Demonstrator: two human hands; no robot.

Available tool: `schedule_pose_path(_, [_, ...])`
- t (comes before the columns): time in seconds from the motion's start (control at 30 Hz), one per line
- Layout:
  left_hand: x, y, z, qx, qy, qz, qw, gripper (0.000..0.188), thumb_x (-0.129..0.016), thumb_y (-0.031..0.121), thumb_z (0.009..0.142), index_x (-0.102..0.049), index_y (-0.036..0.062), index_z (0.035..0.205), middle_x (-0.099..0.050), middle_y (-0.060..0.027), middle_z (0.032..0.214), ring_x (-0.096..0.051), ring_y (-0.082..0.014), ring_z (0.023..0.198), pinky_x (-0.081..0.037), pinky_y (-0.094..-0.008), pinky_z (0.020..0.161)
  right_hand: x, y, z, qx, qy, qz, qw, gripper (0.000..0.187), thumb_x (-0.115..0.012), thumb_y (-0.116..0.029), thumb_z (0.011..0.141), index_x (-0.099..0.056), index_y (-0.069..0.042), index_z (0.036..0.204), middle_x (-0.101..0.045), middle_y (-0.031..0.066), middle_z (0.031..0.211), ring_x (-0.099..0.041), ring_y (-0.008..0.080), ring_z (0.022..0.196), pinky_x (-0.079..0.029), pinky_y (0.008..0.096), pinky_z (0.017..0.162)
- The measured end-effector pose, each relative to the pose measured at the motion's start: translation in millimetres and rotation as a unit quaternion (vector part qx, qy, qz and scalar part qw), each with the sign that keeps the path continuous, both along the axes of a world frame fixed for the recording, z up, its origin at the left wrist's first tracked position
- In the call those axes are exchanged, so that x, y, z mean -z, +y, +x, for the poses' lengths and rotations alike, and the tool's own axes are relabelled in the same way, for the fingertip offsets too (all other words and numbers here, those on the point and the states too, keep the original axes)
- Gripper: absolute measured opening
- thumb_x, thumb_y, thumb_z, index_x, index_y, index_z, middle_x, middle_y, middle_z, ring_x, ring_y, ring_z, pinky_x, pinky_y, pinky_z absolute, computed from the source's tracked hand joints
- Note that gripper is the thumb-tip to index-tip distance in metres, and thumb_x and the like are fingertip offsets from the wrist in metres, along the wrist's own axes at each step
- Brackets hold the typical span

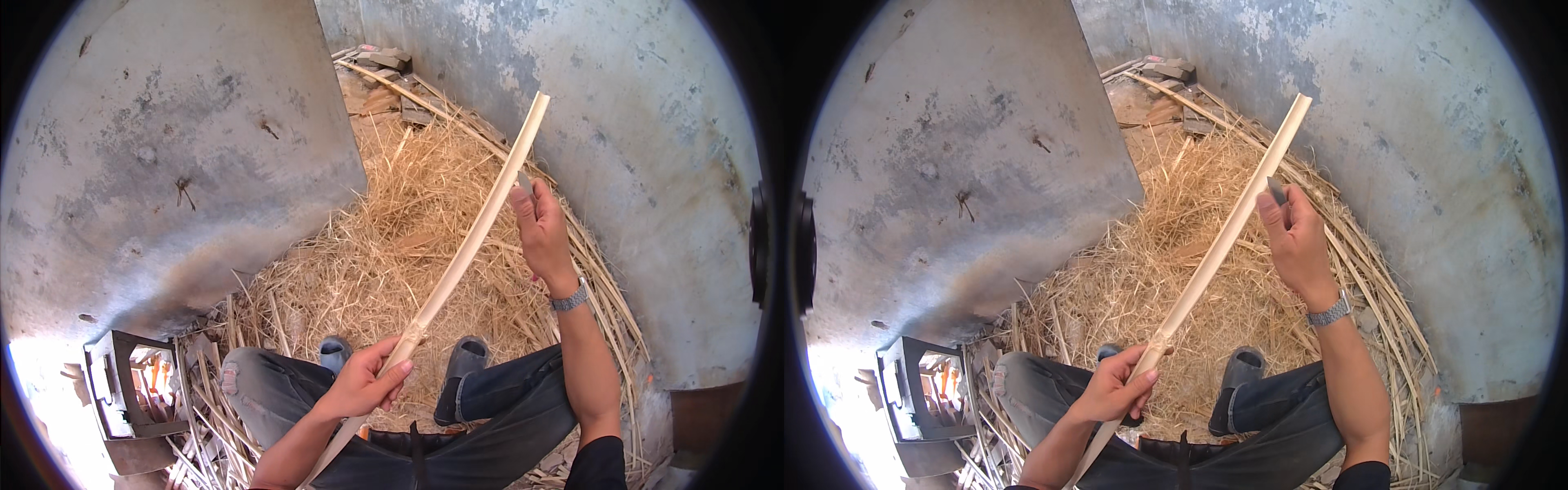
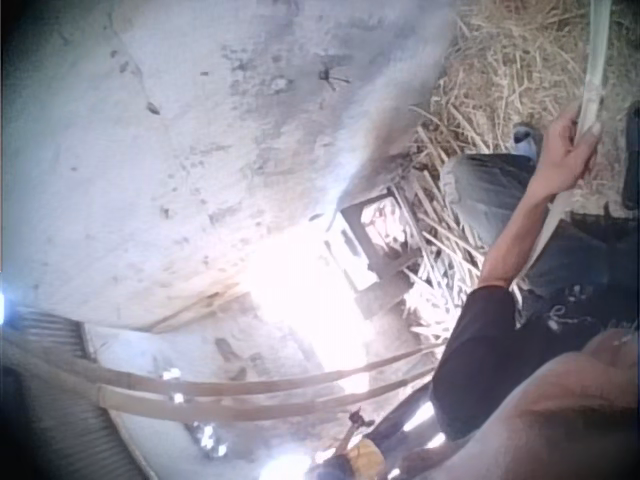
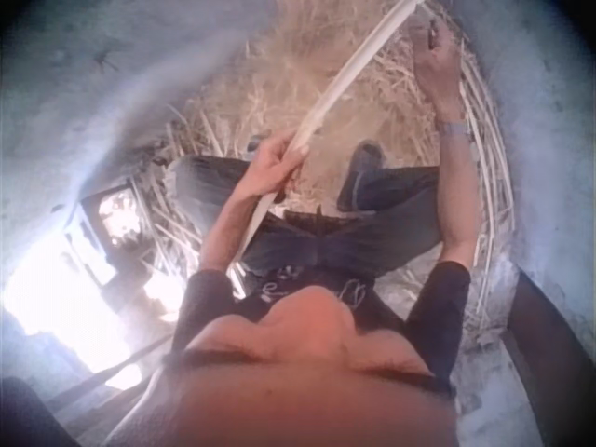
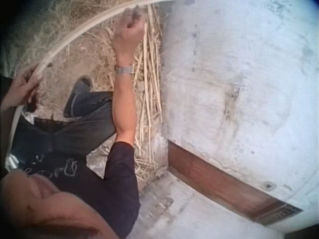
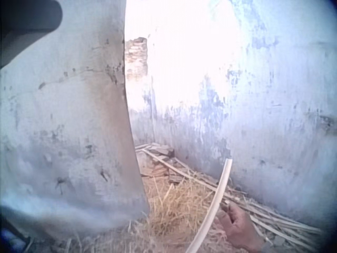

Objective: The person whittles and scrapes a strip of bamboo using a small knife.

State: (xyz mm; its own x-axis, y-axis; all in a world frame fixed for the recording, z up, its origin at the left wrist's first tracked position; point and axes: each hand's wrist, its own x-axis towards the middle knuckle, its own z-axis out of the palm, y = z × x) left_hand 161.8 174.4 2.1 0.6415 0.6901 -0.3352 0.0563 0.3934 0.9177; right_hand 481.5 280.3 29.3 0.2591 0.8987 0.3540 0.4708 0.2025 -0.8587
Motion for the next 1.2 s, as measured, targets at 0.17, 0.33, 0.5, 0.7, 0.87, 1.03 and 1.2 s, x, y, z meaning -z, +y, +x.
schedule_pose_path(0.17, [-5, -2, 2, 0.018, -0.004, -0.005, 1.000, 0.040, -0.046, 0.019, 0.110, -0.045, -0.0003, 0.145, -0.047, 0.0042, 0.061, -0.046, -0.0029, 0.045, -0.042, -0.0195, 0.045, 7, 3, 11, 0.035, -0.118, 0.045, 0.991, 0.045, -0.046, -0.040, 0.110, -0.068, -0.001, 0.100, -0.041, 0.0003, 0.058, -0.038, 0.0077, 0.053, -0.031, 0.0296, 0.048])
schedule_pose_path(0.33, [0, 1, 1, 0.030, -0.023, 0.003, 0.999, 0.038, -0.043, 0.021, 0.111, -0.046, -0.0014, 0.142, -0.042, 0.0043, 0.057, -0.041, -0.0038, 0.042, -0.039, -0.0204, 0.042, 14, -19, -29, -0.057, -0.184, 0.037, 0.981, 0.042, -0.046, -0.033, 0.110, -0.071, -0.002, 0.099, -0.045, 0.0077, 0.050, -0.044, 0.0191, 0.042, -0.033, 0.0366, 0.042])
schedule_pose_path(0.5, [-1, 5, -5, -0.010, -0.080, -0.090, 0.993, 0.037, -0.040, 0.023, 0.112, -0.047, -0.0027, 0.137, -0.036, 0.0036, 0.052, -0.036, -0.0065, 0.036, -0.034, -0.0221, 0.039, 28, -35, -64, -0.092, -0.176, 0.013, 0.980, 0.036, -0.048, -0.030, 0.108, -0.073, -0.006, 0.101, -0.052, 0.0143, 0.051, -0.054, 0.0287, 0.042, -0.038, 0.0421, 0.042])
schedule_pose_path(0.7, [11, 10, -10, -0.044, -0.151, -0.135, 0.978, 0.036, -0.040, 0.024, 0.112, -0.047, -0.0008, 0.137, -0.037, 0.0034, 0.056, -0.035, -0.0061, 0.037, -0.032, -0.0215, 0.039, 32, -66, -98, -0.180, -0.170, -0.035, 0.968, 0.032, -0.052, -0.028, 0.106, -0.068, -0.007, 0.088, -0.054, 0.0155, 0.053, -0.056, 0.0342, 0.044, -0.042, 0.0440, 0.043])
schedule_pose_path(0.87, [5, 13, -12, -0.044, -0.157, -0.130, 0.978, 0.036, -0.040, 0.024, 0.112, -0.047, -0.0006, 0.138, -0.036, 0.0041, 0.054, -0.035, -0.0060, 0.037, -0.031, -0.0212, 0.039, 34, -74, -108, -0.233, -0.169, -0.053, 0.956, 0.031, -0.051, -0.029, 0.107, -0.074, -0.007, 0.105, -0.055, 0.0155, 0.056, -0.058, 0.0302, 0.046, -0.041, 0.0405, 0.046])
schedule_pose_path(1.03, [6, 6, -9, -0.022, -0.144, -0.142, 0.979, 0.037, -0.041, 0.025, 0.112, -0.047, -0.0003, 0.138, -0.035, 0.0045, 0.054, -0.036, -0.0053, 0.038, -0.032, -0.0209, 0.039, 15, -38, -67, -0.084, -0.108, -0.036, 0.990, 0.043, -0.047, -0.036, 0.109, -0.073, -0.003, 0.115, -0.049, 0.0129, 0.054, -0.052, 0.0203, 0.047, -0.039, 0.0383, 0.047])
schedule_pose_path(1.2, [-4, -4, 6, 0.021, -0.082, -0.067, 0.994, 0.036, -0.044, 0.022, 0.111, -0.045, -0.0012, 0.139, -0.038, 0.0037, 0.054, -0.035, -0.0059, 0.036, -0.032, -0.0212, 0.039, 6, -18, -12, 0.012, -0.137, -0.022, 0.990, 0.042, -0.048, -0.035, 0.109, -0.073, -0.001, 0.112, -0.045, 0.0095, 0.052, -0.044, 0.0162, 0.045, -0.034, 0.0373, 0.045])
